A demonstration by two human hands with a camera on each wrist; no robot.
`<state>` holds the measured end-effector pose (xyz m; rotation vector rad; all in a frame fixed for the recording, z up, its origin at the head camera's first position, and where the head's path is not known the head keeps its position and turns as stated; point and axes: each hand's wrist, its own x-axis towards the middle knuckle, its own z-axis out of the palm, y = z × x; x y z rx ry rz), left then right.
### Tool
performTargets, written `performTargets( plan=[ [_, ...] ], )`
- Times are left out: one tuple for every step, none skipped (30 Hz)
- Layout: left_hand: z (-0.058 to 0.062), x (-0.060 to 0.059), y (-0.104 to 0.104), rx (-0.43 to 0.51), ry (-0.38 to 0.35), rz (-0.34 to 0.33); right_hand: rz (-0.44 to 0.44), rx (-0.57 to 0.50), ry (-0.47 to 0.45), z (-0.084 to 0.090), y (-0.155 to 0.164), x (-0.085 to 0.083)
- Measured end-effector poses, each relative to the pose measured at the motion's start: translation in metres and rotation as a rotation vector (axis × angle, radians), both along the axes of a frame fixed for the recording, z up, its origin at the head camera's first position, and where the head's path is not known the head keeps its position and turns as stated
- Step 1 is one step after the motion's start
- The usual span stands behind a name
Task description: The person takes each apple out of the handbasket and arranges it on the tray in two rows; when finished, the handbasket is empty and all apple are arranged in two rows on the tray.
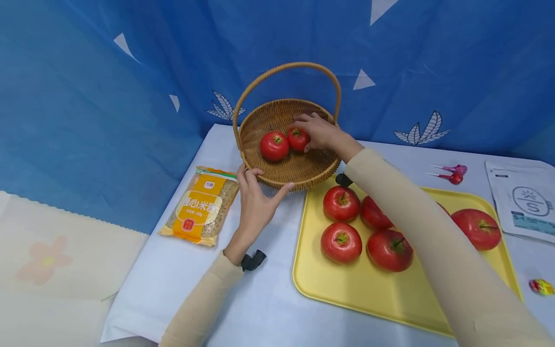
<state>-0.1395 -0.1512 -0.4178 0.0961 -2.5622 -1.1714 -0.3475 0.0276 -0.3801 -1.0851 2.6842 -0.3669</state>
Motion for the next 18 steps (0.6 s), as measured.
performTargets(
  plan=[
    [0.000, 0.000, 0.000, 0.001, -0.002, -0.002, -0.008, 0.015, 0.007, -0.001, -0.001, -0.001],
    [0.001, 0.000, 0.000, 0.001, -0.004, -0.005, -0.014, 0.024, 0.011, -0.001, -0.002, -0.001],
    [0.001, -0.001, -0.001, 0.000, -0.007, -0.006, -0.013, 0.029, 0.017, -0.002, -0.003, -0.002],
    [0.001, -0.001, -0.001, 0.001, -0.007, -0.006, -0.009, 0.032, 0.025, -0.002, -0.003, -0.003],
    [0.001, -0.001, 0.000, 0.000, -0.005, -0.005, -0.004, 0.027, 0.034, -0.003, -0.004, -0.003],
    [0.001, -0.001, 0.000, -0.001, -0.004, -0.002, 0.004, 0.019, 0.046, -0.003, -0.005, -0.004],
    [0.001, -0.001, 0.000, -0.001, -0.004, 0.002, 0.008, 0.007, 0.055, -0.003, -0.005, -0.004],
    [0.001, -0.001, 0.000, 0.001, -0.004, 0.004, 0.014, -0.005, 0.064, -0.003, -0.005, -0.004],
    [0.001, -0.001, 0.000, 0.003, -0.006, 0.005, 0.016, -0.014, 0.071, -0.002, -0.004, -0.005],
    [0.001, -0.001, 0.000, 0.004, -0.006, 0.007, 0.011, -0.026, 0.075, -0.002, -0.003, -0.004],
    [0.001, -0.001, 0.000, 0.005, -0.010, 0.007, 0.003, -0.037, 0.077, 0.000, -0.002, -0.004],
    [0.001, -0.001, 0.000, 0.008, -0.012, 0.005, -0.008, -0.049, 0.075, 0.001, 0.000, -0.003],
    [0.000, -0.001, 0.001, 0.008, -0.013, 0.003, -0.017, -0.066, 0.077, 0.004, 0.002, -0.002],
    [0.000, -0.001, 0.001, 0.009, -0.014, 0.002, -0.026, -0.085, 0.080, 0.007, 0.004, -0.001],
    [0.000, -0.001, 0.001, 0.009, -0.013, 0.002, -0.039, -0.109, 0.077, 0.011, 0.007, 0.001],
    [0.000, -0.001, 0.001, 0.007, -0.013, 0.004, -0.049, -0.137, 0.079, 0.015, 0.009, 0.003],
    [0.000, -0.001, 0.001, 0.007, -0.014, 0.005, -0.056, -0.166, 0.080, 0.019, 0.011, 0.005],
    [-0.001, -0.001, 0.001, 0.006, -0.014, 0.006, -0.064, -0.196, 0.081, 0.023, 0.014, 0.008]
  ],
)
